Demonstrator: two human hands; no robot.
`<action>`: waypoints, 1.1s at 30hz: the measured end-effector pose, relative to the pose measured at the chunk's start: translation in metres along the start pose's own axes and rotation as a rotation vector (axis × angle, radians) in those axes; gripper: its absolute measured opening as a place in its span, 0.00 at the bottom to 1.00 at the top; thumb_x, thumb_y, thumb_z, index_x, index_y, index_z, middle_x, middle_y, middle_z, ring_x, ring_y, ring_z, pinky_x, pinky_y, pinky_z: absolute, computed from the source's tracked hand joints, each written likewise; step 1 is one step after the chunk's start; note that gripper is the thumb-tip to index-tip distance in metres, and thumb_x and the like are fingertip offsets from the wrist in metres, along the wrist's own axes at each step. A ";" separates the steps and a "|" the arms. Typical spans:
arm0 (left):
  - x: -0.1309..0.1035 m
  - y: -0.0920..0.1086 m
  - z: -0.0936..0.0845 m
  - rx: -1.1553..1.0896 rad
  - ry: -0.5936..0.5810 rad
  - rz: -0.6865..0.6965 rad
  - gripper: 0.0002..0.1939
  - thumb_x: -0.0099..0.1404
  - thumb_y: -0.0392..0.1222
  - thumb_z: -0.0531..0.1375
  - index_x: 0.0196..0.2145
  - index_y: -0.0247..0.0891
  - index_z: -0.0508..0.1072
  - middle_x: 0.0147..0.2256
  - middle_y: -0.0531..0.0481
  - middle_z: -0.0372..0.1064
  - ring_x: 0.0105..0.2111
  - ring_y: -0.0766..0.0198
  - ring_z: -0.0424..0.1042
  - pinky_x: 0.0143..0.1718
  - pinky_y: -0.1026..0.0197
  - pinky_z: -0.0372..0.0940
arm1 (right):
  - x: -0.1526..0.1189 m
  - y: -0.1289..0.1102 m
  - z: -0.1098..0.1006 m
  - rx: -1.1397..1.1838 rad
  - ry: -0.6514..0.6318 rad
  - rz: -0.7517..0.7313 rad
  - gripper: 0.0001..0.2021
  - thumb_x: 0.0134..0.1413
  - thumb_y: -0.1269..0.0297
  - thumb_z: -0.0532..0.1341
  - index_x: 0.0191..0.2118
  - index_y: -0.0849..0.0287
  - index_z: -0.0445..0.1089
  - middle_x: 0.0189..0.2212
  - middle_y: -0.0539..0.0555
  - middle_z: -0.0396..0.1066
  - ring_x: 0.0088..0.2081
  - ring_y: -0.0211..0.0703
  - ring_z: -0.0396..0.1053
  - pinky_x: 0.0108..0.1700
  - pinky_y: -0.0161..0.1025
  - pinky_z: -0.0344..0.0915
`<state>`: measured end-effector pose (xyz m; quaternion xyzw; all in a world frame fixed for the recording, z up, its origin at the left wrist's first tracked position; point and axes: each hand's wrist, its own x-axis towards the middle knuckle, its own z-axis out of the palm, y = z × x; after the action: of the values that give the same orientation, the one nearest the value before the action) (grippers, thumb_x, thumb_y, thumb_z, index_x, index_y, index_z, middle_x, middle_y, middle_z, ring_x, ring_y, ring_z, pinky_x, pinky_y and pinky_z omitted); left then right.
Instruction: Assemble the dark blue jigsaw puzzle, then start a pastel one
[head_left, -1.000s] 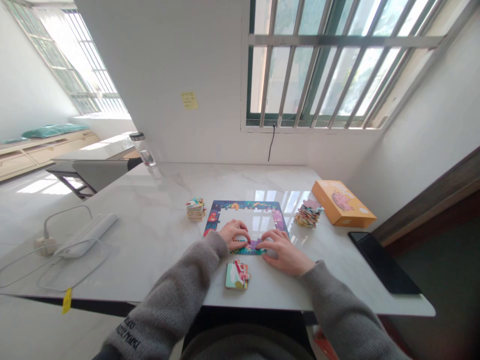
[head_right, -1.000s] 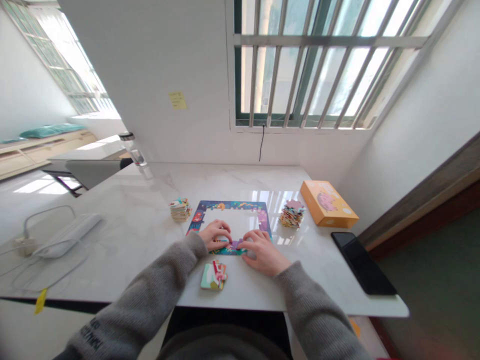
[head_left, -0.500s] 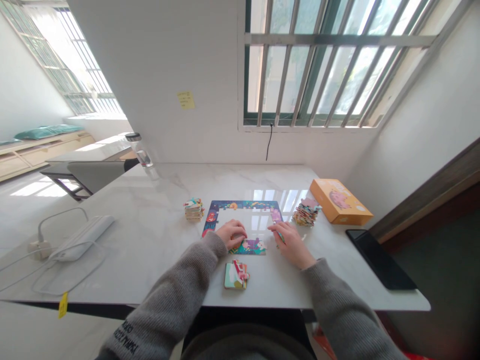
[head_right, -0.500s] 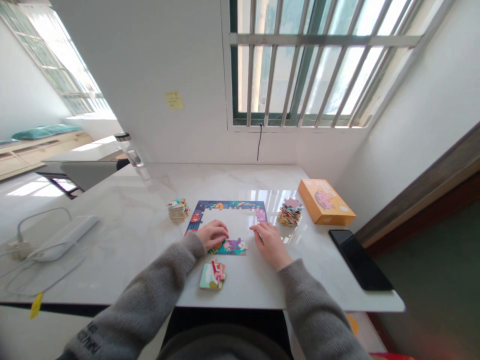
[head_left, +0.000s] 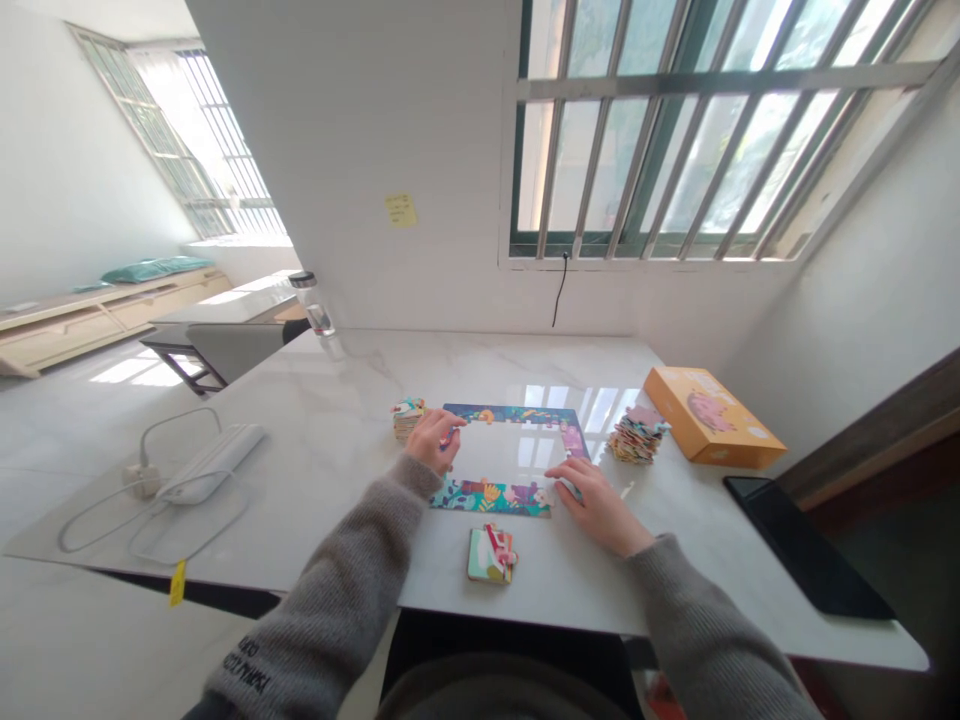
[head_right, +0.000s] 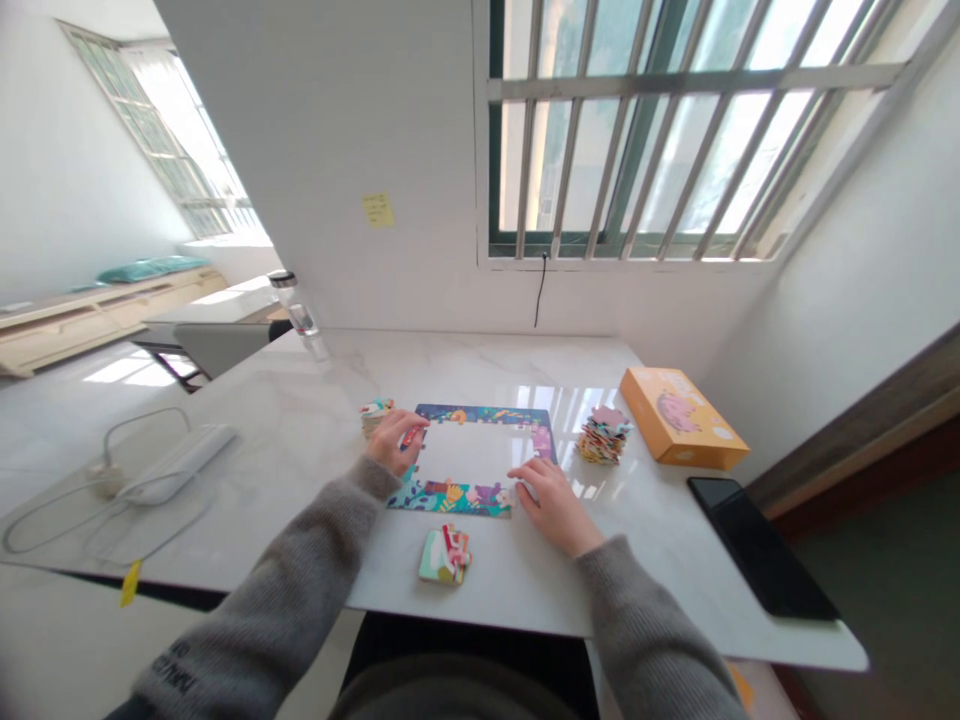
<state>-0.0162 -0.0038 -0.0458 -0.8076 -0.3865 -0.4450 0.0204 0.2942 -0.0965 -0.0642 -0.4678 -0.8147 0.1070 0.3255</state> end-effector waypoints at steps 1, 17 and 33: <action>0.002 -0.008 -0.009 0.070 0.004 -0.024 0.08 0.65 0.33 0.56 0.37 0.40 0.75 0.37 0.46 0.73 0.41 0.55 0.70 0.48 0.53 0.65 | 0.000 -0.001 0.000 0.001 -0.002 0.000 0.11 0.66 0.71 0.54 0.46 0.55 0.72 0.40 0.56 0.72 0.45 0.49 0.69 0.49 0.48 0.66; 0.015 -0.093 -0.083 0.406 -0.426 -0.242 0.09 0.62 0.43 0.58 0.41 0.43 0.73 0.48 0.47 0.75 0.50 0.50 0.68 0.53 0.48 0.59 | 0.000 -0.001 -0.001 0.020 0.024 0.002 0.12 0.66 0.68 0.53 0.47 0.54 0.72 0.40 0.56 0.72 0.45 0.49 0.70 0.49 0.48 0.68; 0.014 -0.043 -0.050 0.125 -0.316 -0.072 0.11 0.56 0.40 0.65 0.38 0.41 0.72 0.42 0.47 0.69 0.44 0.53 0.67 0.52 0.50 0.61 | 0.003 -0.003 0.002 0.052 0.040 0.042 0.11 0.66 0.68 0.54 0.47 0.53 0.72 0.41 0.55 0.73 0.45 0.48 0.72 0.49 0.46 0.69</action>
<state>-0.0749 0.0164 -0.0186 -0.8504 -0.4403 -0.2879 -0.0065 0.2895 -0.0952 -0.0632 -0.4784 -0.7951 0.1255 0.3511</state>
